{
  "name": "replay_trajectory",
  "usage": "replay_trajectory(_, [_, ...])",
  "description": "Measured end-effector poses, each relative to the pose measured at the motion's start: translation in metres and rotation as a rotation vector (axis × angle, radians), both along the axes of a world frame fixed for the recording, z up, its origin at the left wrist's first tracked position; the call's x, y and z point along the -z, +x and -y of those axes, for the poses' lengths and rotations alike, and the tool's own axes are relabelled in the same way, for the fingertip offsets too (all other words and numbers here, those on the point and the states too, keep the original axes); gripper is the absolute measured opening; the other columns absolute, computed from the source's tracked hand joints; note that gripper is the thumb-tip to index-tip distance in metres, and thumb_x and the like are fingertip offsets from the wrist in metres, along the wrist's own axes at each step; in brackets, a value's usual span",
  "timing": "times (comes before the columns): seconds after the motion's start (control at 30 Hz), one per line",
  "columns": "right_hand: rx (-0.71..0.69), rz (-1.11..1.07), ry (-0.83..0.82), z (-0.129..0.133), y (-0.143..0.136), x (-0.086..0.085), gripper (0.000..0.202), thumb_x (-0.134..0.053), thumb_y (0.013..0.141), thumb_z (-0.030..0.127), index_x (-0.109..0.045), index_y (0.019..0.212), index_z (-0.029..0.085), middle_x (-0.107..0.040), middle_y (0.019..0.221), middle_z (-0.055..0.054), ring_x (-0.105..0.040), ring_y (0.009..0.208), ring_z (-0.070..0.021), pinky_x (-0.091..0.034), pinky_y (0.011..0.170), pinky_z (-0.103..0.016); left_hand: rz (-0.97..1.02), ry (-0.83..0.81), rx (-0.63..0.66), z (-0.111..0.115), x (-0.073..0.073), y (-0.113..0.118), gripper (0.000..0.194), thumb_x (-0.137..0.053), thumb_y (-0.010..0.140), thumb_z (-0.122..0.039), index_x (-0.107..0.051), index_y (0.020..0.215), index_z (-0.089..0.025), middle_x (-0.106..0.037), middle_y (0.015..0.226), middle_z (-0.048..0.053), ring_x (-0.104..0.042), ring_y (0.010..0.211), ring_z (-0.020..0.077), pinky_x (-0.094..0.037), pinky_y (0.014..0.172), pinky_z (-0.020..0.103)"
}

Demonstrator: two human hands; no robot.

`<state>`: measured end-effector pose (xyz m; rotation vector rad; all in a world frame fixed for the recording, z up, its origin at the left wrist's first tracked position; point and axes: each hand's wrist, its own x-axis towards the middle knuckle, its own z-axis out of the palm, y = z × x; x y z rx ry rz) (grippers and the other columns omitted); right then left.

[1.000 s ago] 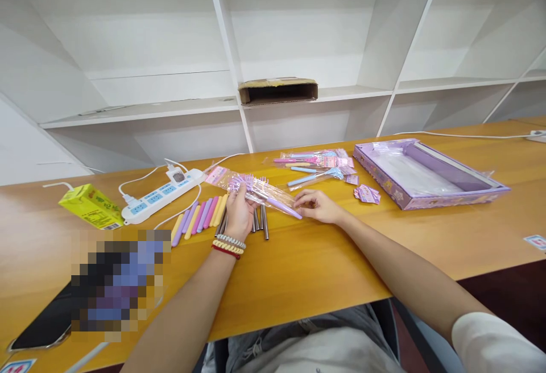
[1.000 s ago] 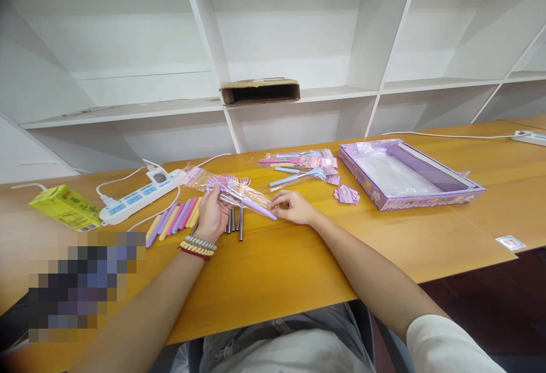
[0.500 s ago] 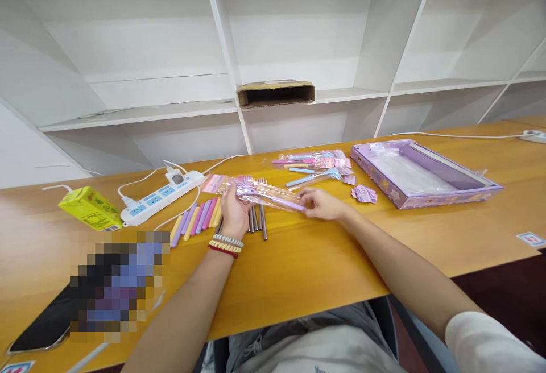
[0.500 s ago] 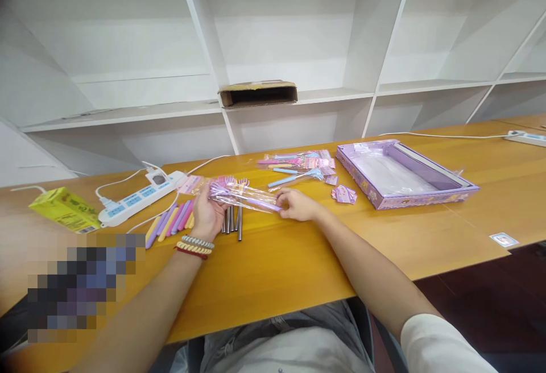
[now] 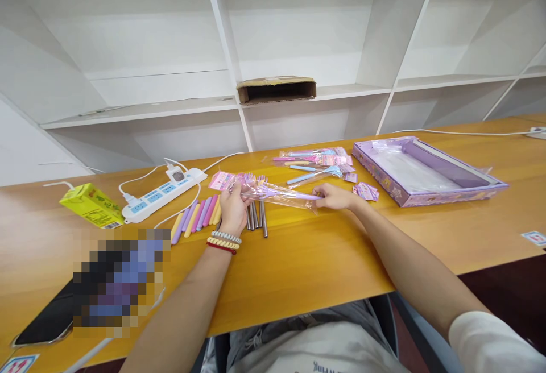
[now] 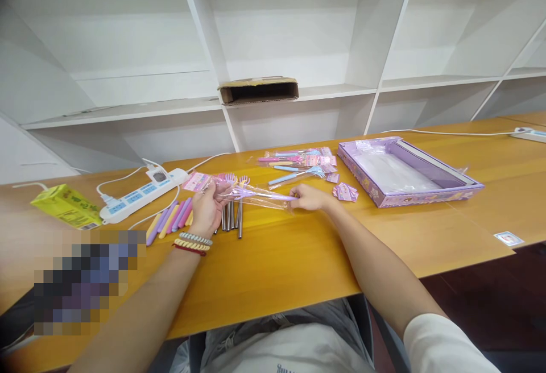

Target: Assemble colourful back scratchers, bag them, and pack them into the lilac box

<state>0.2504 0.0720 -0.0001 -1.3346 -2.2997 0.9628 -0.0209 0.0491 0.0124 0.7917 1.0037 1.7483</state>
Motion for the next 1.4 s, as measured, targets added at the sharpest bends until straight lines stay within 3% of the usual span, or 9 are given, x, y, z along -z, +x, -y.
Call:
replay_trajectory(0.2, [0.356, 0.238, 0.329, -0.009, 0.010, -0.001, 0.027, -0.055, 0.069, 0.041, -0.059, 0.063, 0.015, -0.055, 0.059, -0.003, -0.047, 0.055, -0.0129, -0.028, 0.051, -0.024, 0.054, 0.068, -0.309, -0.007, -0.012, -0.024, 0.011, -0.051, 0.077, -0.026, -0.044, 0.079, -0.018, -0.054, 0.059, -0.004, -0.060, 0.052, 0.0130, -0.050, 0.052, 0.027])
replay_trajectory(0.37, [0.578, -0.014, 0.258, -0.018, 0.016, 0.009, 0.034, -0.050, 0.074, 0.048, -0.059, 0.069, 0.015, -0.052, 0.058, -0.001, -0.045, 0.054, -0.0123, -0.029, 0.052, -0.023, 0.155, 0.027, -0.522, -0.014, -0.020, -0.055, 0.011, -0.043, 0.072, -0.012, -0.038, 0.080, -0.019, -0.050, 0.057, -0.007, -0.051, 0.044, 0.0066, -0.042, 0.044, 0.018])
replay_trajectory(0.47, [0.613, -0.214, 0.188, -0.018, 0.010, 0.012, 0.041, -0.049, 0.074, 0.054, -0.047, 0.059, 0.016, -0.039, 0.050, 0.002, -0.033, 0.048, -0.0089, -0.025, 0.047, -0.023, 0.068, 0.019, -0.381, -0.010, -0.019, -0.045, 0.016, -0.050, 0.067, -0.013, -0.041, 0.080, -0.018, -0.050, 0.056, -0.008, -0.045, 0.039, 0.0040, -0.034, 0.039, 0.014])
replay_trajectory(0.6, [0.459, -0.406, 0.128, -0.010, -0.006, 0.012, 0.043, -0.053, 0.073, 0.052, -0.037, 0.055, 0.017, -0.029, 0.047, 0.005, -0.025, 0.045, -0.0059, -0.019, 0.044, -0.022, -0.201, -0.012, 0.016, 0.005, -0.010, -0.006, 0.025, -0.065, 0.066, -0.026, -0.047, 0.084, -0.018, -0.055, 0.057, -0.005, -0.045, 0.037, 0.0056, -0.029, 0.034, 0.015])
replay_trajectory(0.73, [0.304, -0.518, 0.006, 0.004, -0.026, 0.012, 0.043, -0.054, 0.073, 0.054, -0.042, 0.056, 0.016, -0.037, 0.045, 0.004, -0.030, 0.041, -0.0054, -0.021, 0.042, -0.021, -0.500, -0.006, 0.340, 0.020, 0.001, 0.024, 0.033, -0.065, 0.072, -0.037, -0.051, 0.095, -0.018, -0.058, 0.058, -0.002, -0.046, 0.038, 0.0072, -0.032, 0.035, 0.017])
replay_trajectory(0.93, [0.155, -0.785, -0.145, 0.023, -0.056, 0.018, 0.047, -0.070, 0.061, 0.047, -0.034, 0.053, 0.018, -0.050, 0.052, 0.001, -0.046, 0.045, -0.0087, -0.031, 0.040, -0.021, -0.666, 0.035, 0.541, 0.028, 0.012, 0.035, 0.033, -0.059, 0.077, -0.038, -0.052, 0.101, -0.017, -0.057, 0.061, -0.001, -0.047, 0.042, 0.0073, -0.035, 0.039, 0.018])
replay_trajectory(1.03, [0.197, -0.927, -0.165, 0.024, -0.062, 0.018, 0.055, -0.075, 0.055, 0.038, -0.024, 0.054, 0.020, -0.041, 0.048, 0.005, -0.050, 0.049, -0.0109, -0.033, 0.041, -0.021, -0.740, 0.079, 0.543, 0.030, 0.016, 0.036, 0.038, -0.056, 0.079, -0.038, -0.050, 0.111, -0.018, -0.060, 0.073, 0.002, -0.053, 0.054, 0.0101, -0.043, 0.049, 0.022])
replay_trajectory(1.2, [0.350, -0.857, -0.026, 0.011, -0.051, 0.020, 0.045, -0.068, 0.062, 0.033, -0.025, 0.057, 0.020, -0.037, 0.049, 0.006, -0.044, 0.046, -0.0091, -0.033, 0.044, -0.022, -1.141, 0.331, 0.133, 0.035, 0.013, 0.034, 0.054, -0.061, 0.075, -0.035, -0.043, 0.123, -0.019, -0.055, 0.111, 0.010, -0.056, 0.094, 0.0198, -0.044, 0.085, 0.037])
replay_trajectory(1.4, [0.533, -0.515, 0.348, -0.003, -0.033, 0.026, 0.034, -0.056, 0.070, 0.034, -0.030, 0.055, 0.019, -0.039, 0.051, 0.004, -0.036, 0.049, -0.0076, -0.033, 0.051, -0.023, -1.583, 0.618, 0.391, 0.046, 0.000, 0.031, 0.035, -0.054, 0.079, -0.037, -0.057, 0.109, -0.019, -0.056, 0.115, 0.009, -0.049, 0.111, 0.0228, -0.035, 0.099, 0.039])
